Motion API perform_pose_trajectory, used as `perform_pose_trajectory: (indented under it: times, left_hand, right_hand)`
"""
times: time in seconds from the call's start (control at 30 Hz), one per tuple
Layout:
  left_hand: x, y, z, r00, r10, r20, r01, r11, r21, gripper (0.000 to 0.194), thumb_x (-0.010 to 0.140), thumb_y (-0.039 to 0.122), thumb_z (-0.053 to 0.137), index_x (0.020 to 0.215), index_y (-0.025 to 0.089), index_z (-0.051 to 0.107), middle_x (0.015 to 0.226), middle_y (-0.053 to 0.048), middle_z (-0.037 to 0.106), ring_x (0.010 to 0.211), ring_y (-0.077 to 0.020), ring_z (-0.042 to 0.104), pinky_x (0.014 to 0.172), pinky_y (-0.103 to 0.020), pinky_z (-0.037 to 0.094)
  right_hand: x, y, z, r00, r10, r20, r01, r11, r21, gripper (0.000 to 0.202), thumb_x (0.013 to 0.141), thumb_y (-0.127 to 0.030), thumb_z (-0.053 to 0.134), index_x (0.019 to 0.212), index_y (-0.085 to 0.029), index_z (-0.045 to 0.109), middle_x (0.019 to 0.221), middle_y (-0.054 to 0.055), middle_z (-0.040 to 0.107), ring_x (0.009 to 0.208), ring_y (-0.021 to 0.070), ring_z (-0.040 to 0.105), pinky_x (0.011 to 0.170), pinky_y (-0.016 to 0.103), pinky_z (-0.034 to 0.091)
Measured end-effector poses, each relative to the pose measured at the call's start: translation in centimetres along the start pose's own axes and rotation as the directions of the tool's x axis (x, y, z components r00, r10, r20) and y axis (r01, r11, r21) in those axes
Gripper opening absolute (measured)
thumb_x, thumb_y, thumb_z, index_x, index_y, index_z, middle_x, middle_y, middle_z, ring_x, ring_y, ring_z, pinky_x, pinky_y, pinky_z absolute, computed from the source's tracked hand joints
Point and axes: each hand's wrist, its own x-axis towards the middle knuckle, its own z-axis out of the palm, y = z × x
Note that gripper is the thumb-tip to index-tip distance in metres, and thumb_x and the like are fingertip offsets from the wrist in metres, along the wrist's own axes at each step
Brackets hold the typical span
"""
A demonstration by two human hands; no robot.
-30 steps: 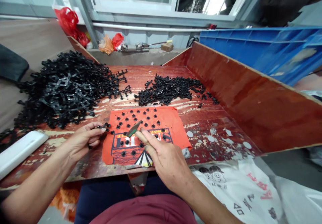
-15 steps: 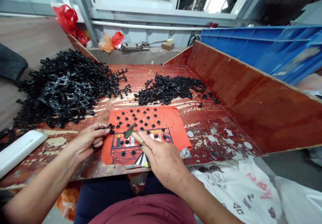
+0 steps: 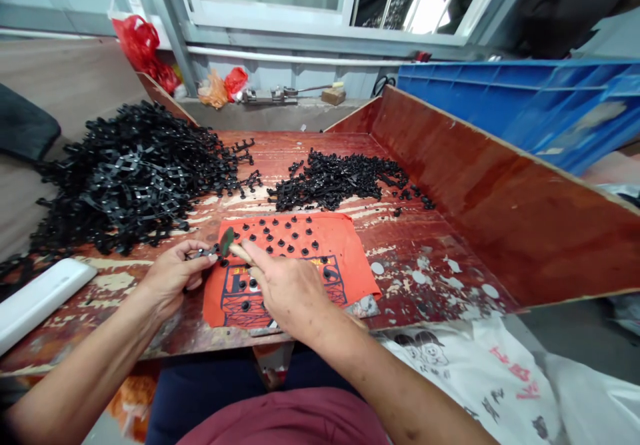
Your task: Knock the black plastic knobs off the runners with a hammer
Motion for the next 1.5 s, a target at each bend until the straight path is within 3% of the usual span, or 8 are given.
perform_pose_trajectory:
  times: [0.17, 0.6, 0.8, 0.93, 1.07, 1.3, 1.4, 1.5]
  left_hand:
    - [-0.2, 0.0, -0.4, 0.999, -0.009, 0.048, 0.009, 1.000, -0.012, 0.047, 0.047, 0.025, 0.085, 0.083, 0.018, 0.056, 0.046, 0.009, 0.052, 0.034, -0.0031, 0.033, 0.035, -0.015, 0.022]
    - [-0.2, 0.4, -0.4, 0.999, 0.022, 0.036, -0.023, 1.000, 0.014, 0.046, 0.049, 0.029, 0.084, 0.086, 0.017, 0.058, 0.043, 0.006, 0.055, 0.034, -0.0079, 0.044, 0.036, -0.015, 0.030]
    - [-0.4, -0.1, -0.5, 0.999, -0.008, 0.044, 0.010, 0.999, -0.032, 0.046, 0.050, 0.027, 0.084, 0.087, 0.017, 0.058, 0.048, 0.007, 0.057, 0.037, -0.0068, 0.045, 0.037, -0.015, 0.033]
    - [-0.4, -0.5, -0.6, 0.999, -0.020, 0.039, 0.022, 0.999, -0.047, 0.044, 0.052, 0.027, 0.083, 0.088, 0.018, 0.058, 0.052, 0.006, 0.060, 0.036, -0.0061, 0.046, 0.037, -0.015, 0.030]
    - [-0.3, -0.6, -0.6, 0.999, -0.021, 0.043, 0.023, 0.998, -0.055, 0.044, 0.052, 0.027, 0.084, 0.086, 0.018, 0.058, 0.050, 0.007, 0.057, 0.036, -0.0069, 0.046, 0.038, -0.015, 0.030]
    - [-0.7, -0.4, -0.6, 0.999, -0.005, 0.043, 0.007, 0.999, -0.035, 0.043, 0.052, 0.029, 0.085, 0.085, 0.019, 0.059, 0.049, 0.007, 0.056, 0.036, -0.0077, 0.046, 0.039, -0.016, 0.030]
    - [-1.7, -0.1, -0.4, 0.994, -0.017, 0.110, 0.008, 0.997, 0.079, 0.039, 0.055, 0.031, 0.084, 0.084, 0.020, 0.061, 0.048, 0.008, 0.052, 0.037, -0.0080, 0.043, 0.040, -0.017, 0.029]
    - [-2.3, 1.7, -0.2, 0.953, -0.021, 0.303, -0.062, 0.963, 0.261, 0.030, 0.056, 0.028, 0.084, 0.079, 0.019, 0.066, 0.059, 0.002, 0.061, 0.049, -0.0116, 0.052, 0.046, -0.019, 0.037]
  right_hand:
    - [1.8, -0.6, 0.9, 0.997, -0.006, 0.077, 0.017, 0.989, -0.148, 0.049, 0.104, -0.030, 0.048, 0.151, -0.039, 0.039, 0.085, -0.002, 0.075, 0.074, 0.0185, 0.070, 0.062, 0.025, 0.045]
    - [1.7, -0.6, -0.2, 1.000, -0.015, 0.014, 0.016, 0.993, -0.120, 0.050, 0.108, -0.033, 0.040, 0.155, -0.039, 0.028, 0.108, 0.000, 0.074, 0.087, 0.0170, 0.070, 0.075, 0.025, 0.050]
    - [1.4, -0.9, -0.2, 0.993, -0.038, 0.107, 0.058, 0.982, -0.182, 0.048, 0.105, -0.029, 0.046, 0.152, -0.038, 0.038, 0.089, 0.000, 0.076, 0.076, 0.0199, 0.071, 0.068, 0.027, 0.051]
    - [1.7, -0.9, -0.9, 0.999, -0.047, -0.001, 0.046, 0.994, -0.101, 0.051, 0.108, -0.029, 0.038, 0.156, -0.040, 0.026, 0.114, 0.000, 0.073, 0.093, 0.0183, 0.071, 0.081, 0.028, 0.052]
    - [2.0, -0.9, -0.6, 0.993, -0.023, 0.118, 0.048, 0.974, -0.221, 0.051, 0.104, -0.026, 0.045, 0.153, -0.039, 0.035, 0.097, 0.001, 0.077, 0.081, 0.0213, 0.072, 0.071, 0.029, 0.051]
    - [2.4, -1.7, -0.4, 0.989, -0.050, 0.136, 0.082, 0.966, -0.244, 0.046, 0.103, -0.029, 0.049, 0.148, -0.033, 0.043, 0.085, 0.002, 0.076, 0.074, 0.0223, 0.072, 0.063, 0.027, 0.049]
    - [1.8, -1.5, -1.7, 0.995, -0.055, 0.079, 0.063, 0.992, -0.112, 0.047, 0.103, -0.030, 0.051, 0.149, -0.035, 0.043, 0.099, 0.002, 0.077, 0.079, 0.0206, 0.072, 0.070, 0.027, 0.053]
    - [-0.5, -0.5, -3.6, 1.000, -0.014, -0.027, 0.020, 0.979, 0.202, 0.046, 0.107, -0.029, 0.042, 0.151, -0.042, 0.037, 0.130, -0.003, 0.066, 0.103, 0.0168, 0.070, 0.092, 0.028, 0.054]
